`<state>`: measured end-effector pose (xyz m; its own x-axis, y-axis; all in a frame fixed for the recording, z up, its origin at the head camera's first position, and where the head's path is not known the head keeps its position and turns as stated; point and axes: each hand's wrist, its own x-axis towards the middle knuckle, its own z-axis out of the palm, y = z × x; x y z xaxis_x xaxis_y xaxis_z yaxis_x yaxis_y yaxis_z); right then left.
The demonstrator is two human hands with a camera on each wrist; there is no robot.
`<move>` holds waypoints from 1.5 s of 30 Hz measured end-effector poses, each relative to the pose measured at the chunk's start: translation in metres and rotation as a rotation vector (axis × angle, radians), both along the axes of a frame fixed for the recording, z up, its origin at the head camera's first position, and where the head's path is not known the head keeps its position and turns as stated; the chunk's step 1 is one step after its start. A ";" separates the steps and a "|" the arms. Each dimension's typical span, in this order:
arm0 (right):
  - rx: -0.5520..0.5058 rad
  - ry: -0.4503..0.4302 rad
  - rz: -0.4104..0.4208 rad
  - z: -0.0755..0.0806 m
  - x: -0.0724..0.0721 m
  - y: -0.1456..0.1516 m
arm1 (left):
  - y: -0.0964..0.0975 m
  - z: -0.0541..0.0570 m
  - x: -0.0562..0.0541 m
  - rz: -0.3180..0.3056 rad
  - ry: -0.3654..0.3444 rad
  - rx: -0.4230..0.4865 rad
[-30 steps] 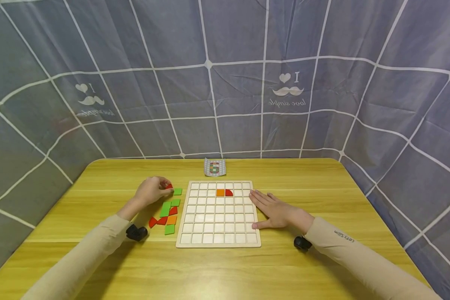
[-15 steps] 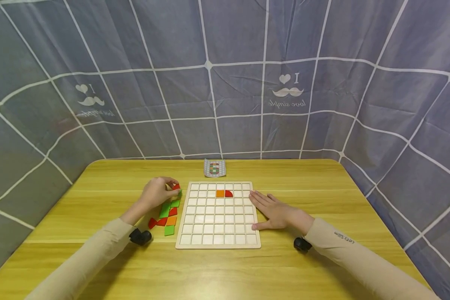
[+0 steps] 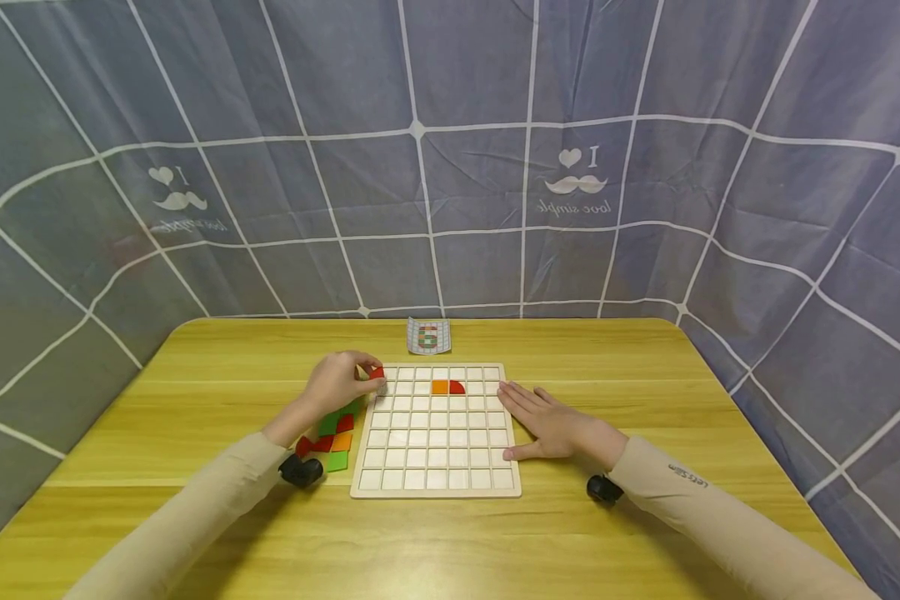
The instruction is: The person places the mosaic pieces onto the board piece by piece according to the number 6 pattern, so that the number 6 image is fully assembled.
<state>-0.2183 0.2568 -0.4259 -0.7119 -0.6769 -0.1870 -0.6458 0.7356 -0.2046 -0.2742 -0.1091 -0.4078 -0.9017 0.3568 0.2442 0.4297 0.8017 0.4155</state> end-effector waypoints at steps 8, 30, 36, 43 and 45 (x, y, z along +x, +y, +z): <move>-0.015 -0.024 -0.005 0.002 0.001 0.000 | 0.024 -0.002 -0.002 -0.032 0.010 -0.024; -0.009 -0.035 -0.006 0.003 0.001 -0.003 | 0.055 -0.007 -0.004 -0.119 -0.062 -0.094; -0.016 -0.035 -0.015 0.002 0.000 -0.002 | 0.058 -0.007 -0.004 -0.134 -0.063 -0.080; -0.007 -0.035 -0.019 0.001 -0.001 0.001 | 0.061 -0.008 -0.007 -0.118 -0.102 -0.070; -0.010 -0.036 -0.020 0.001 -0.001 0.001 | 0.062 -0.008 -0.007 -0.116 -0.108 -0.067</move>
<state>-0.2191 0.2580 -0.4247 -0.7181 -0.6648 -0.2061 -0.6233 0.7460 -0.2345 -0.2813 -0.0469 -0.4157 -0.8735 0.4718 0.1203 0.4763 0.7768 0.4119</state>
